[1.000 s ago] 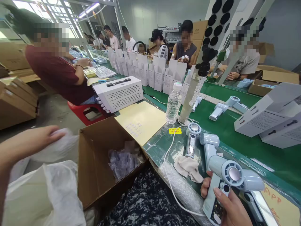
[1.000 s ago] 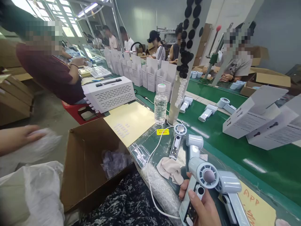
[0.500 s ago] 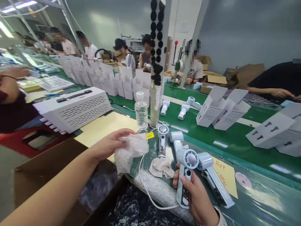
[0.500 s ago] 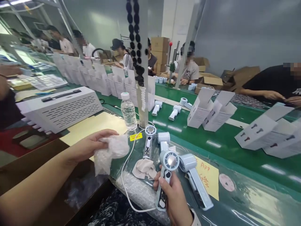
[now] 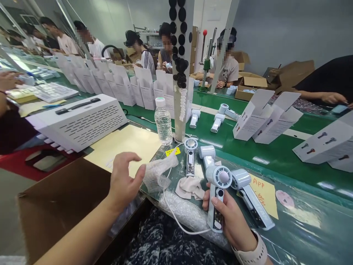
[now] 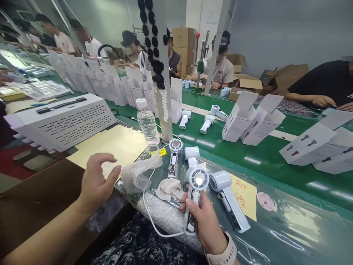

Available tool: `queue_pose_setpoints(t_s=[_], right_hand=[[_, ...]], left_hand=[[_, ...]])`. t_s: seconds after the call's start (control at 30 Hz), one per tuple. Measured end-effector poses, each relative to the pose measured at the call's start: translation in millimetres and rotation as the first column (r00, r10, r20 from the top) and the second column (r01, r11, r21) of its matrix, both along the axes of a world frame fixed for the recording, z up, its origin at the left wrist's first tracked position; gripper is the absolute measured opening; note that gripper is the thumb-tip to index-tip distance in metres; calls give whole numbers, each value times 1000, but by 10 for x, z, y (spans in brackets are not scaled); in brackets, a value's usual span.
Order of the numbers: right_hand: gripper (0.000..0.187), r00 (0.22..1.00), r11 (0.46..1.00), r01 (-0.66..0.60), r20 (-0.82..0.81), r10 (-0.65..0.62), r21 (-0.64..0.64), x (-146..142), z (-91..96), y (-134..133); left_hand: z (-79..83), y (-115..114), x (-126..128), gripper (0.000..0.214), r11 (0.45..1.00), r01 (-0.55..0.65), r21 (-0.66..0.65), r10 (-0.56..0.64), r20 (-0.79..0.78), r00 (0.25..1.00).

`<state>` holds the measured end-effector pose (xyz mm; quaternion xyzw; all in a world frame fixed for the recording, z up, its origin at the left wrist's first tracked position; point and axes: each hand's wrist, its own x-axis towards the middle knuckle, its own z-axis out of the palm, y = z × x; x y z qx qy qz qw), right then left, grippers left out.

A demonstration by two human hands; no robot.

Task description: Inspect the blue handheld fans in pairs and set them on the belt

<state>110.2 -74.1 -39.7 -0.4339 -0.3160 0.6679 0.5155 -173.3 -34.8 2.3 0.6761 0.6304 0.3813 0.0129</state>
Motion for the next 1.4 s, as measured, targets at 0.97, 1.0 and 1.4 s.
queue_pose_setpoints(t_s=[0.97, 1.0, 1.4], right_hand=[[29, 1000, 1000, 8, -31, -7, 27, 21, -27, 7], [29, 999, 1000, 0, -32, 1, 29, 20, -33, 9], [35, 999, 1000, -3, -49, 3, -8, 13, -58, 36]], left_hand=[[-75, 281, 214, 44, 928, 130, -349, -146, -19, 989], [-56, 281, 234, 43, 928, 137, -346, -150, -11, 989], [-86, 322, 293, 61, 776, 459, -432, -498, 28, 867]])
